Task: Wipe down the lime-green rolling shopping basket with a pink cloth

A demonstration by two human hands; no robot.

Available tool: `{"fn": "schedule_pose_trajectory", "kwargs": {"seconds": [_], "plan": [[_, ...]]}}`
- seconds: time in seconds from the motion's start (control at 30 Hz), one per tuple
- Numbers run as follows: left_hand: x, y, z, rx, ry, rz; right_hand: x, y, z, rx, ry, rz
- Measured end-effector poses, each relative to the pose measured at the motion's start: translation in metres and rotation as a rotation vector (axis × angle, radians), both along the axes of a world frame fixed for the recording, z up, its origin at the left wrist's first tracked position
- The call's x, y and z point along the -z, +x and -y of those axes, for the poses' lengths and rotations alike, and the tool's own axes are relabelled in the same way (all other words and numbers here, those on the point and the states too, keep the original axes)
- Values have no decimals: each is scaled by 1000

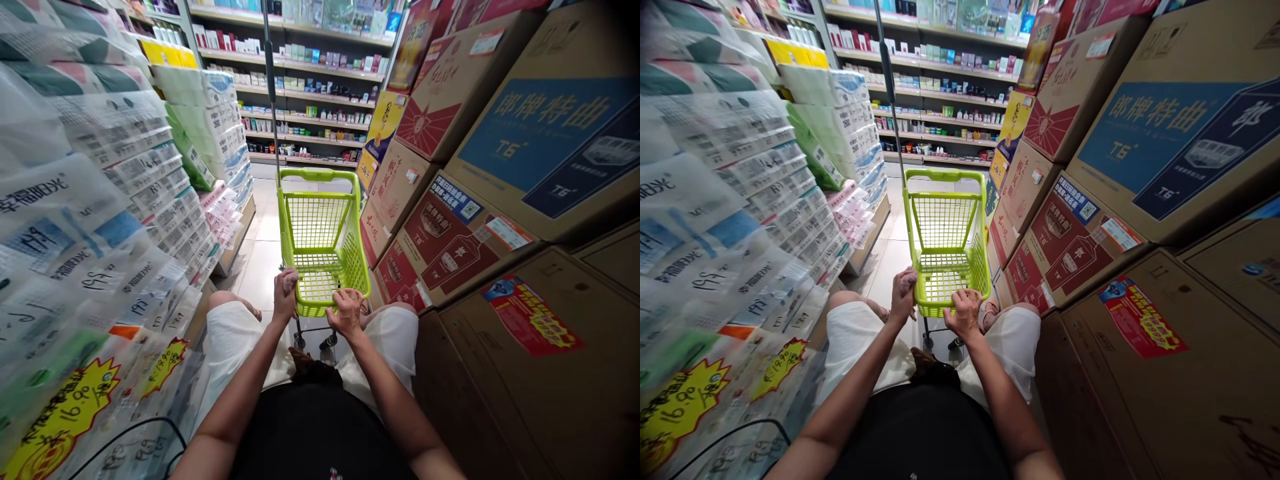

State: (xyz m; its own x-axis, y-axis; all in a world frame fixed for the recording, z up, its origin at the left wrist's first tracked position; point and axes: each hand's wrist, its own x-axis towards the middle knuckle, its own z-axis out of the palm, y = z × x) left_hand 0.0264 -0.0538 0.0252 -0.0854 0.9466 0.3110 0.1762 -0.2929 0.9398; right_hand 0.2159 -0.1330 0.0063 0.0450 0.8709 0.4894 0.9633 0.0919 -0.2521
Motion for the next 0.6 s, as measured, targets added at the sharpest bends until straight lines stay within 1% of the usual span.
{"fn": "schedule_pose_trajectory", "kwargs": {"seconds": [0.07, 0.1, 0.17, 0.23, 0.3, 0.37, 0.43, 0.53, 0.6], "plan": [[-15, 4, -17, -44, -35, -85, 0, -2, -3, -11, 11, -15], [-20, 4, -20, -46, -65, -132, 0, -2, -4, -15, 20, -28], [-22, 3, -12, -10, -94, -258, 0, -4, -6, -17, 39, -52], [-19, 1, 7, 43, -59, -400, 0, -5, -6, -16, 52, -64], [-17, 1, 22, 65, -12, -504, 0, -5, -6, -18, 54, -66], [-23, 3, 19, 57, -11, -558, 0, -6, -5, -29, 49, -72], [-34, 6, -3, 29, -60, -567, 1, -7, -5, -42, 43, -82], [-55, 9, -55, -18, -155, -511, 3, -9, -6, -50, 39, -82], [-63, 9, -82, -32, -201, -450, 4, -9, -7, -57, 40, -78]]}}
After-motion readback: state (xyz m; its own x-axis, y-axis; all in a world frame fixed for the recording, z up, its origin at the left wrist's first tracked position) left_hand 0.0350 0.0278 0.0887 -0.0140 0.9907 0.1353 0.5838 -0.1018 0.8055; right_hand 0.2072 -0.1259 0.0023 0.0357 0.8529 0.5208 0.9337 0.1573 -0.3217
